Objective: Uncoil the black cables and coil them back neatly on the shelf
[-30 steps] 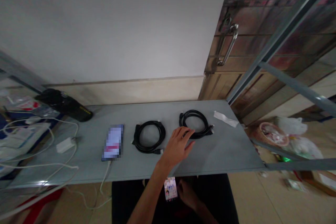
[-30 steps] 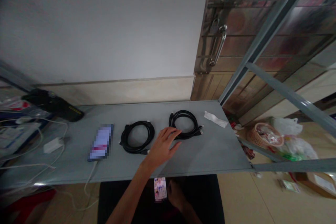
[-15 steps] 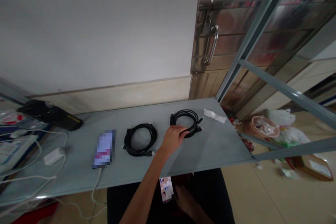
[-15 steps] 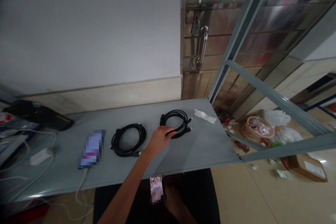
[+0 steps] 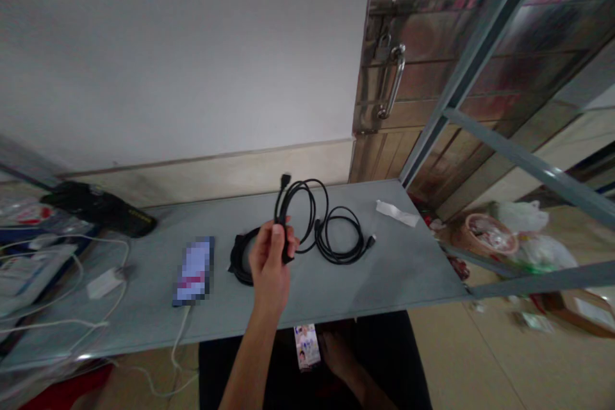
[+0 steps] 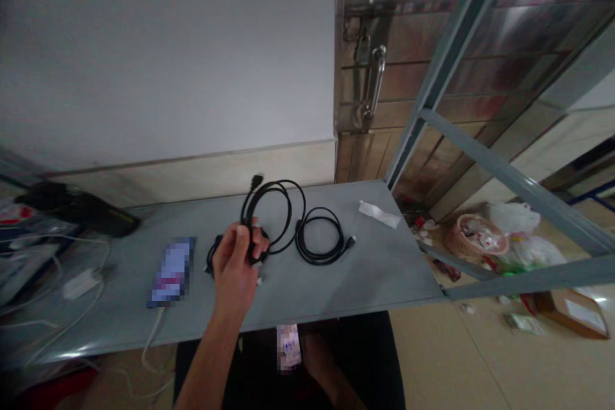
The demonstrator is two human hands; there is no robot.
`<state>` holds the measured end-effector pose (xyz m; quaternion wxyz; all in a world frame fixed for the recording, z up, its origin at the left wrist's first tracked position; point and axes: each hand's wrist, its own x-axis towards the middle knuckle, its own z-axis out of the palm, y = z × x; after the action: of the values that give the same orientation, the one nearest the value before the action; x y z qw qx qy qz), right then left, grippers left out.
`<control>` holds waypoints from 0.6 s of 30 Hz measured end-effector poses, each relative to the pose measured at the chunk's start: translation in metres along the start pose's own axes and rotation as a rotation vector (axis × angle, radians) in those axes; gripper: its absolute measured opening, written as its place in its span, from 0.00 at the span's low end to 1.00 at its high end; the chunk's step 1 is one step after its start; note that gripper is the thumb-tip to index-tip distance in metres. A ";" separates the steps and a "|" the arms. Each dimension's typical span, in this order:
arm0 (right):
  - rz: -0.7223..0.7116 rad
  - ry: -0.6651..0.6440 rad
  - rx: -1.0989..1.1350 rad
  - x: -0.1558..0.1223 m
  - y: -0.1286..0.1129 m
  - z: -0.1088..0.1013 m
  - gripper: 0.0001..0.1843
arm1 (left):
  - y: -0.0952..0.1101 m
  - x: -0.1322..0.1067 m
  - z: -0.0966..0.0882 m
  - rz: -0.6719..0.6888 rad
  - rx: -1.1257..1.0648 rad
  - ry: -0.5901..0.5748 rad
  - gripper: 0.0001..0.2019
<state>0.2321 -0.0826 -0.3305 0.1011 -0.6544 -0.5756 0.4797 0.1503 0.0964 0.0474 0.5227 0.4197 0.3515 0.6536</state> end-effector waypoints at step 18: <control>0.056 0.018 0.032 -0.011 -0.013 -0.012 0.16 | 0.055 -0.097 -0.047 -0.141 -0.049 0.178 0.17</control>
<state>0.2339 -0.0829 -0.3102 0.1034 -0.6729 -0.5482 0.4858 0.0963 -0.0106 0.0603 0.5443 0.3214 0.4091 0.6581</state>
